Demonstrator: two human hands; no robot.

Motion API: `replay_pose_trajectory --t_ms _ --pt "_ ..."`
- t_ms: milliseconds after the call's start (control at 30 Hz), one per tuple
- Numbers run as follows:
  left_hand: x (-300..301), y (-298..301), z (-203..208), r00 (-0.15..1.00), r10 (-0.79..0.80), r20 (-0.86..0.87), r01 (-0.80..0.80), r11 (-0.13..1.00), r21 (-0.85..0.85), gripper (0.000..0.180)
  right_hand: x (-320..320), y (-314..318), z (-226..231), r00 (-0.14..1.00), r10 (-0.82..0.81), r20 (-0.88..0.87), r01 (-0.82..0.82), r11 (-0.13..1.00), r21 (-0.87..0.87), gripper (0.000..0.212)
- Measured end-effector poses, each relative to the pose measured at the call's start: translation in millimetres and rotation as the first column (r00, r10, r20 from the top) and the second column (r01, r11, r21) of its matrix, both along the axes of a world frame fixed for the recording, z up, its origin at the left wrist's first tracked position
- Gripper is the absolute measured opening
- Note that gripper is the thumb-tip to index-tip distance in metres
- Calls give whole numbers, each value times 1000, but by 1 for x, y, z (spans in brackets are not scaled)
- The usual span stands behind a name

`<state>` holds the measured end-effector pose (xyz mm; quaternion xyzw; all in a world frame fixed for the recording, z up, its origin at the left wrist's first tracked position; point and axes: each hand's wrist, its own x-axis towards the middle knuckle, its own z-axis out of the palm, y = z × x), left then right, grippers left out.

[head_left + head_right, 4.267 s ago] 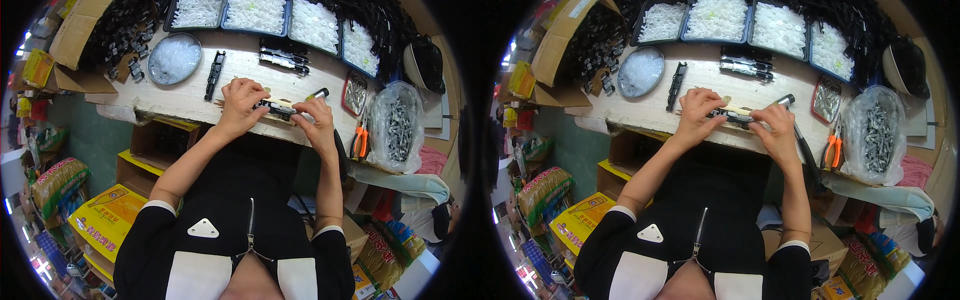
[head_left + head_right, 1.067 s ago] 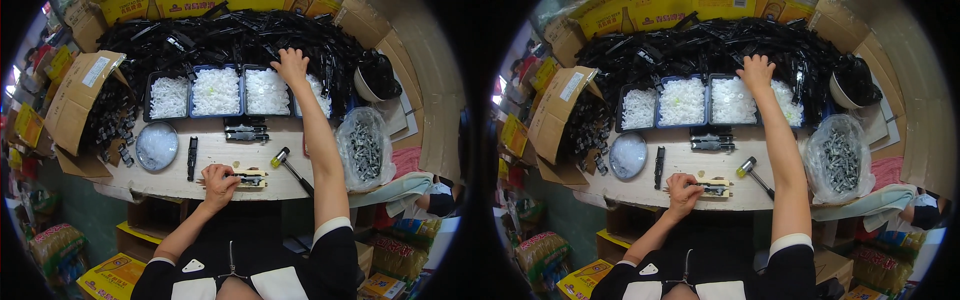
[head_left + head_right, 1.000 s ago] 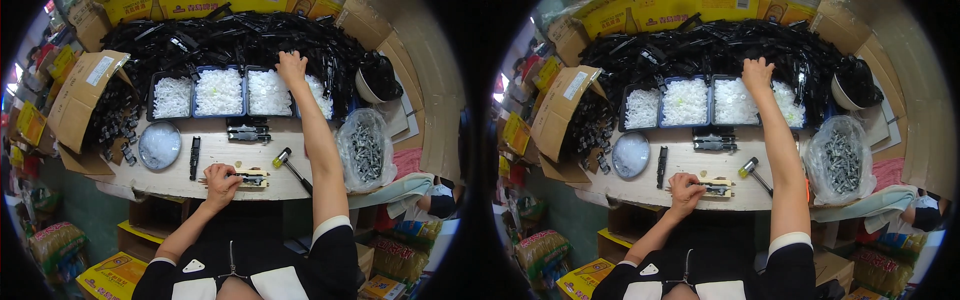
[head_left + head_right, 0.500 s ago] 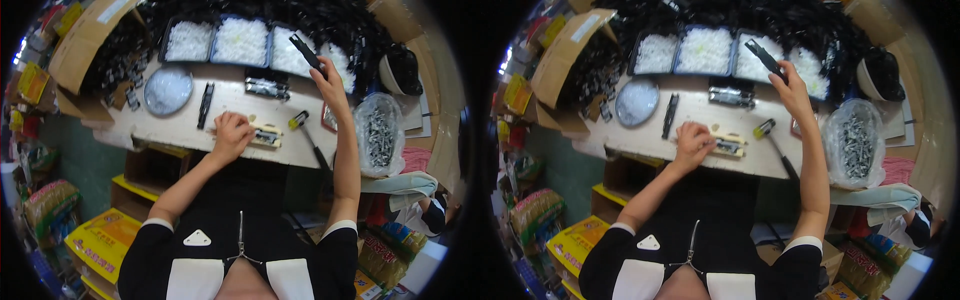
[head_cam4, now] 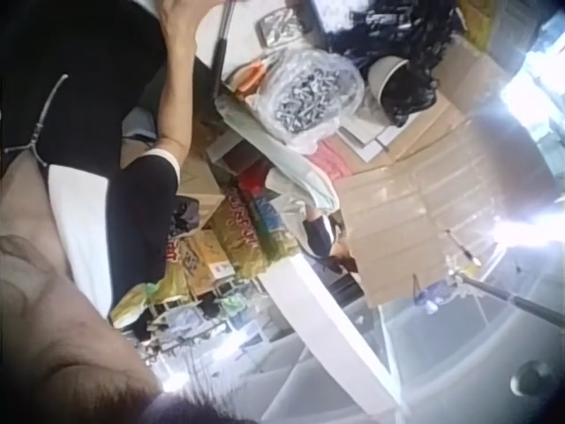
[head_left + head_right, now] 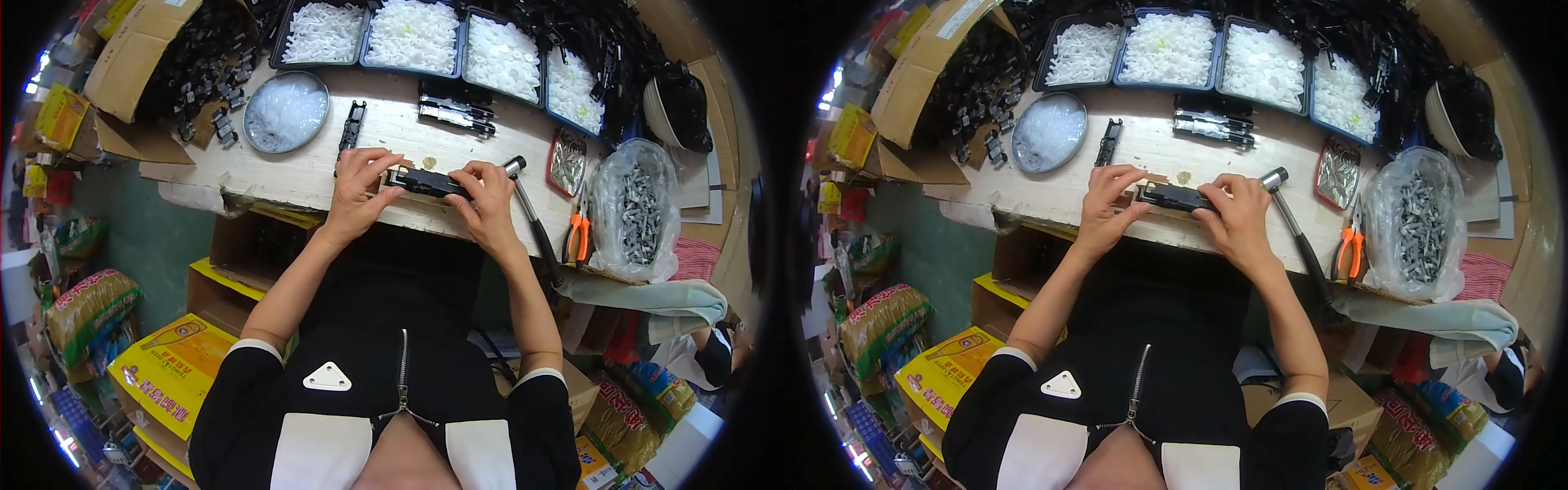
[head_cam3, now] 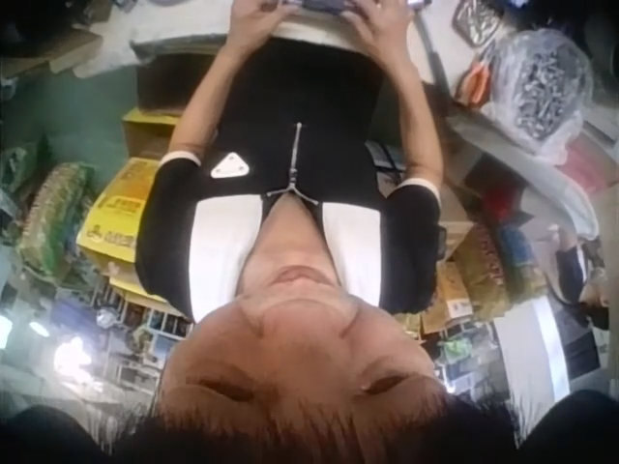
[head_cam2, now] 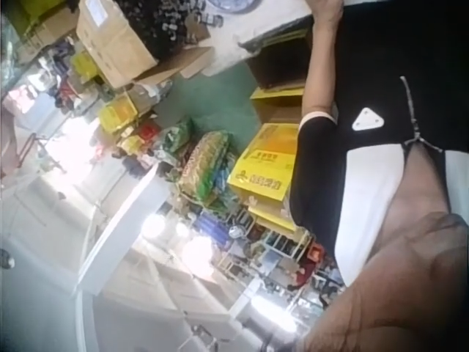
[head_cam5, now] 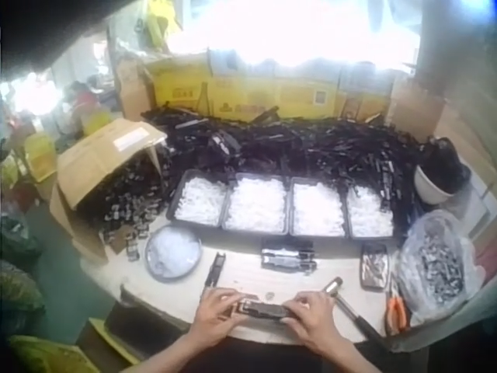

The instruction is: Assembling small plastic and metal components at an assembly workbench.

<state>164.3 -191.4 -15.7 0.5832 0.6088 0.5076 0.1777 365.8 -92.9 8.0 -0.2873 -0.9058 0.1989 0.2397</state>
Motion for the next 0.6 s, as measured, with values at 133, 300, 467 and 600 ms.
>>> replay_pose_trajectory --t_ms 133,300,467,600 --pt "-2 3 6 992 -14 -126 15 1000 3 40 -8 -3 -5 1000 -3 8 3 1000 9 30" --pt "-5 6 2 984 -36 -176 33 999 -24 36 -11 -4 -6 1000 6 24 -6 999 33 30" --pt "-7 10 1 972 -68 -224 60 997 -46 34 -12 -5 -5 1000 0 23 -1 1000 26 31" --pt "-9 13 4 950 -126 -286 116 992 -52 33 -6 -4 0 999 -26 30 25 999 26 29"
